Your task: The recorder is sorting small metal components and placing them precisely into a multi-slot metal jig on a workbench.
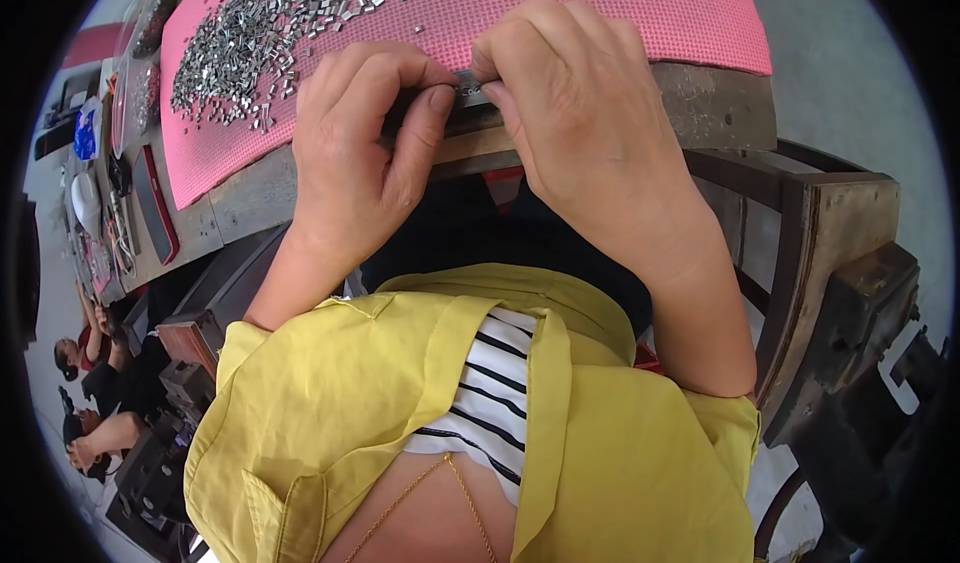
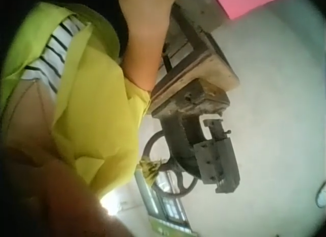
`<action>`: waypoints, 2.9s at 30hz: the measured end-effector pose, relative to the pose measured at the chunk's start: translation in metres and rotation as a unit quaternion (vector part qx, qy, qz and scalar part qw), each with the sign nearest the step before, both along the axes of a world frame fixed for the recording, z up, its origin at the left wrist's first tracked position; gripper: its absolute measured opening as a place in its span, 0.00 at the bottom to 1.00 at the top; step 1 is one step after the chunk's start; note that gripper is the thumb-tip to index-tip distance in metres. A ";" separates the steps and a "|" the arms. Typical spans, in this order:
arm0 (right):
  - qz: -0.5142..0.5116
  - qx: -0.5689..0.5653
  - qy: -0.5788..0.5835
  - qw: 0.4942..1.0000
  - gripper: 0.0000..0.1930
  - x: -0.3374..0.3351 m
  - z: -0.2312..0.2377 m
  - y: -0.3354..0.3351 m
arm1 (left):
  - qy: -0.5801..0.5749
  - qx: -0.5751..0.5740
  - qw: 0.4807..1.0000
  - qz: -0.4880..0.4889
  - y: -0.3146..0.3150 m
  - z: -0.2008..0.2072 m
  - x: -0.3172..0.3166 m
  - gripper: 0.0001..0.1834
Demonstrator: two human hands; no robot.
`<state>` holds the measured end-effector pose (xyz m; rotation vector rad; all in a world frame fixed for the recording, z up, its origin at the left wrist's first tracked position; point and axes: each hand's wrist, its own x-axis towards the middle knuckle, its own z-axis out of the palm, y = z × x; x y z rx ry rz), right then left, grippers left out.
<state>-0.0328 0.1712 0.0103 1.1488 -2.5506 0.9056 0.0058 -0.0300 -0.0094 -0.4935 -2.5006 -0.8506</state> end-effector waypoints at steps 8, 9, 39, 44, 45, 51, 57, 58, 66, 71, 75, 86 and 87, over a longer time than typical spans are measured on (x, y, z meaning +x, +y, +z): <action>0.001 0.012 0.007 1.000 0.13 0.001 0.006 -0.002 | 0.012 -0.029 0.999 0.011 0.004 0.000 -0.001 0.08; 0.002 0.023 0.008 1.000 0.14 0.001 0.007 -0.002 | 0.015 -0.050 0.999 0.017 0.005 0.001 -0.001 0.08; 0.067 0.045 0.064 0.995 0.07 -0.030 0.028 -0.027 | -0.004 -0.020 0.985 0.169 -0.108 0.007 0.019 0.09; 0.105 0.062 0.104 0.987 0.07 -0.050 0.022 -0.072 | 0.027 -0.085 0.979 0.186 -0.105 0.000 0.021 0.08; 0.126 0.075 0.122 0.982 0.06 -0.056 0.022 -0.080 | 0.030 -0.099 0.975 0.198 -0.103 0.000 0.021 0.08; 0.137 0.102 0.085 0.982 0.02 -0.059 0.024 -0.110 | 0.013 -0.107 0.972 0.209 -0.100 0.003 0.019 0.07; 0.135 0.089 0.070 0.984 0.03 -0.062 0.024 -0.113 | -0.003 -0.119 0.969 0.215 -0.095 0.003 0.020 0.07; 0.130 0.070 0.046 0.988 0.03 -0.060 0.027 -0.113 | -0.004 -0.133 0.967 0.216 -0.095 0.003 0.020 0.07; 0.024 0.010 -0.034 0.999 0.06 -0.053 0.025 -0.044 | 0.070 -0.071 0.979 0.179 -0.089 -0.007 0.007 0.07; -0.005 -0.114 -0.071 0.991 0.09 -0.032 0.010 -0.005 | 0.070 -0.092 0.989 0.097 -0.076 -0.007 0.007 0.07; -0.048 -0.125 -0.138 0.981 0.10 -0.007 0.015 0.009 | 0.020 -0.081 0.994 0.063 -0.083 -0.003 0.011 0.07; -0.024 -0.041 -0.042 0.998 0.14 -0.003 0.012 0.013 | 0.016 -0.149 0.980 0.133 -0.080 0.011 0.024 0.07; -0.020 -0.036 -0.021 0.999 0.14 -0.003 0.012 0.013 | 0.016 -0.149 0.980 0.132 -0.079 0.012 0.025 0.07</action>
